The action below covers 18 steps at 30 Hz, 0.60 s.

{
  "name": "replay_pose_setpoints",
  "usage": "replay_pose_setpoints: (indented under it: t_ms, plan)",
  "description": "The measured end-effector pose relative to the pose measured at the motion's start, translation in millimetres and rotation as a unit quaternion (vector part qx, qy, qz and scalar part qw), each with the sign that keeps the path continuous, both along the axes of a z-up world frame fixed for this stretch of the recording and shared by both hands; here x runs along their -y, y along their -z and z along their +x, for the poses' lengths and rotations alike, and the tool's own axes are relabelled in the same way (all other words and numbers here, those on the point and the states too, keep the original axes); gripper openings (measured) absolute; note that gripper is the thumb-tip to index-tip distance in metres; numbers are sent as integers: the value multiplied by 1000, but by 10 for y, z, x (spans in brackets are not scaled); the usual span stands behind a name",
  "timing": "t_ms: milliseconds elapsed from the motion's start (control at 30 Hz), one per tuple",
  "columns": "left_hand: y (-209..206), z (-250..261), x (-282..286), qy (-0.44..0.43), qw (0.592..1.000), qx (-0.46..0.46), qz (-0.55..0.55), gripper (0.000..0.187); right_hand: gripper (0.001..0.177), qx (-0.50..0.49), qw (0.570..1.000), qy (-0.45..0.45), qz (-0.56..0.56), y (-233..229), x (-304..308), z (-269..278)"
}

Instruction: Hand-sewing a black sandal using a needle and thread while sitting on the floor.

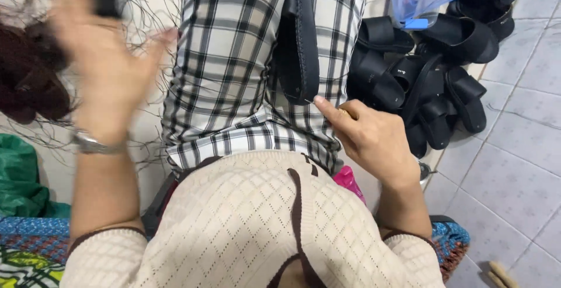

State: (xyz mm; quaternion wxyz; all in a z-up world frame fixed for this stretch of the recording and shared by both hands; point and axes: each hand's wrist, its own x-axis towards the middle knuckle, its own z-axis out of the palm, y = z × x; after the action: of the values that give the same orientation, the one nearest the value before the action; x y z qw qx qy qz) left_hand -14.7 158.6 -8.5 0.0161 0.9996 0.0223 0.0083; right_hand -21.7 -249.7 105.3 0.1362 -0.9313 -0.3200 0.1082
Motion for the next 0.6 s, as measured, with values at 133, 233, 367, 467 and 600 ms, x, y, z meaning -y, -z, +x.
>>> replay_pose_setpoints:
  t_ms: [133, 233, 367, 467, 600]
  plan:
    - [-356, 101, 1029, 163, 965, -47, -201, 80, 48, 20, 1000, -4, -15, -69, -65, 47]
    - [-72, 26, 1369, 282, 938, 17, -202, 92, 47, 23, 999, -2, -23, -113, -91, 47]
    - [11, 50, 1596, 310, 920, 116, -212, 60, 51, 48, 995, 24, -84, -173, -175, -13]
    - [-12, 115, 1657, 317, 909, 147, -226, 51, 59, 50, 987, 43, -143, -86, -193, -136]
    - [30, 142, 1655, 317, 906, 155, -235, 47, 57, 46, 992, 37, -114, 43, -179, -161]
